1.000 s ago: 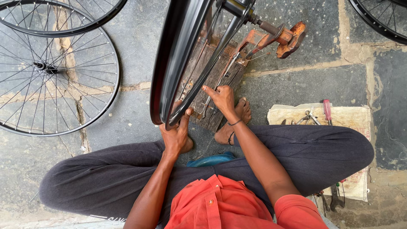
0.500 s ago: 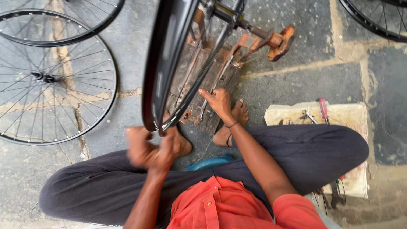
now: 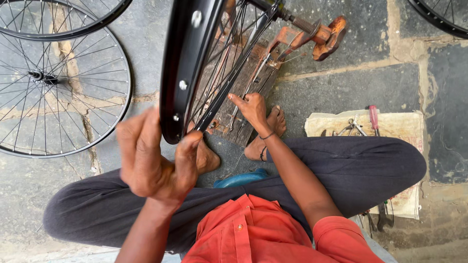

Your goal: The person threads spokes through the rim of a bicycle wheel, then places the wheel on a truing stand to spin it and check for alignment, repeating the process with different wheels.

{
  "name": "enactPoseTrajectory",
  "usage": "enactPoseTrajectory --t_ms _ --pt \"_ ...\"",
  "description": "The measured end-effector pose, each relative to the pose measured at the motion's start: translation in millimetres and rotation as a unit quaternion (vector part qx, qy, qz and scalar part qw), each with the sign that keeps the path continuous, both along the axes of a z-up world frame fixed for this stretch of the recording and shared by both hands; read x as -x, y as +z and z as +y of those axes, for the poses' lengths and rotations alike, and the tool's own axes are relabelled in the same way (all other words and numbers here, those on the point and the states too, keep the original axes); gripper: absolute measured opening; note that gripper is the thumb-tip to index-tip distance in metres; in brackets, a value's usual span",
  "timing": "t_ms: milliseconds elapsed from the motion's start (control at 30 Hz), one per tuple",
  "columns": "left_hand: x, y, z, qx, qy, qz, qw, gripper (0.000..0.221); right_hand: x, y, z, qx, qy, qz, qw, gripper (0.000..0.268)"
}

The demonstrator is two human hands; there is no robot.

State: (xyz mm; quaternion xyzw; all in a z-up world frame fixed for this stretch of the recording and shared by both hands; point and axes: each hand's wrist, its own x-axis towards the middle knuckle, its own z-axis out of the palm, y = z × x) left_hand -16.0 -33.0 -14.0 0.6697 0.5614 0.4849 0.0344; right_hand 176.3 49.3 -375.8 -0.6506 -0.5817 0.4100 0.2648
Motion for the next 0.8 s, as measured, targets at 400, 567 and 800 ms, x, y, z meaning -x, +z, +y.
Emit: enactPoseTrajectory --t_ms 400,567,800 --pt "-5.6 -161.4 -21.1 0.333 0.044 -0.2 0.921 0.051 1.0 1.1 0.0 0.01 -0.006 -0.001 1.0 0.076" --pt "-4.8 -142.1 -16.9 0.374 0.053 -0.167 0.911 0.05 0.2 25.1 3.3 0.016 0.028 -0.08 0.996 0.074" --pt "11.9 -106.2 -58.5 0.162 0.021 -0.198 0.967 0.025 -5.5 144.5 -25.6 -0.236 0.069 -0.15 0.958 0.029"
